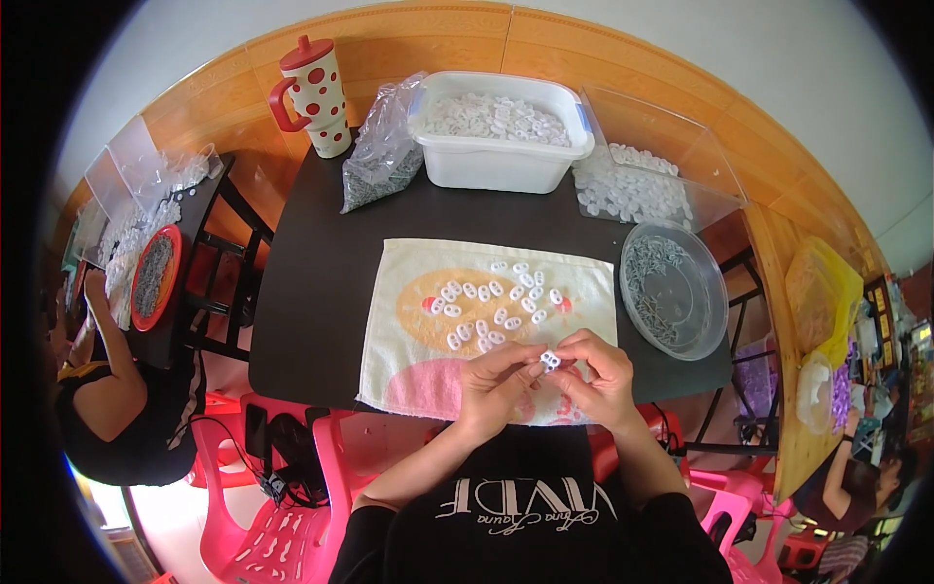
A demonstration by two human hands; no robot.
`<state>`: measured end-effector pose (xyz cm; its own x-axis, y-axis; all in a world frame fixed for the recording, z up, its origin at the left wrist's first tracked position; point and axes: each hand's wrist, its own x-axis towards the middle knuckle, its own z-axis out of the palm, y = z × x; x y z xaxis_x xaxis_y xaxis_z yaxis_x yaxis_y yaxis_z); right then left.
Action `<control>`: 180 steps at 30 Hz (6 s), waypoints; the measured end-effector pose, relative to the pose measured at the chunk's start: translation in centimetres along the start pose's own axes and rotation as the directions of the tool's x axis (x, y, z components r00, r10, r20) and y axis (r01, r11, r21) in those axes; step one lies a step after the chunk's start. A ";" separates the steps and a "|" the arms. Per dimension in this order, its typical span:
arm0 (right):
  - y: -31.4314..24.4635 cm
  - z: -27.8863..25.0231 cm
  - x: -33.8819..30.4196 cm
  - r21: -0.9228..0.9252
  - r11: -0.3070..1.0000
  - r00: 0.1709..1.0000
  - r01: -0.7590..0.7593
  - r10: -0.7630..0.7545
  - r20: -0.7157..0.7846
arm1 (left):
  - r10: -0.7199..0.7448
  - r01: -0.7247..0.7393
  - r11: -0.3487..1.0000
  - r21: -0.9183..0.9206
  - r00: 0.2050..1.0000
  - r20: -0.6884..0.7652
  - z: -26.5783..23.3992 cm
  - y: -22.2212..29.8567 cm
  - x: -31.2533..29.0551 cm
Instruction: Assembling small white plastic components by inserting metal rings into them.
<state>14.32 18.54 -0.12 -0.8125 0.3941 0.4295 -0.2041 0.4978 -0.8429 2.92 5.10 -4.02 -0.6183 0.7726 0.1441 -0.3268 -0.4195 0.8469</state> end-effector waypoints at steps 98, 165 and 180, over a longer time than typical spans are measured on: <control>-4.2 -6.2 4.8 -0.454 0.880 0.961 0.142 -0.232 -0.149 | 0.239 -0.490 0.508 0.709 0.870 0.430 0.0 2.3 0.2; -0.7 -7.8 1.6 -0.184 0.975 0.988 0.125 -0.106 0.110 | 0.105 -0.283 -0.153 0.947 0.948 0.301 3.8 2.6 4.6; 1.3 -4.0 0.0 -0.149 0.989 1.000 0.003 0.002 0.030 | 0.221 -0.362 0.344 0.867 0.928 0.300 0.7 2.3 5.1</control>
<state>16.28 22.31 0.06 -0.8289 0.3718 0.4180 -0.1228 0.6081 -0.7843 -0.53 8.38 -0.96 -0.4314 0.7675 0.4742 0.7308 -0.0109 0.6825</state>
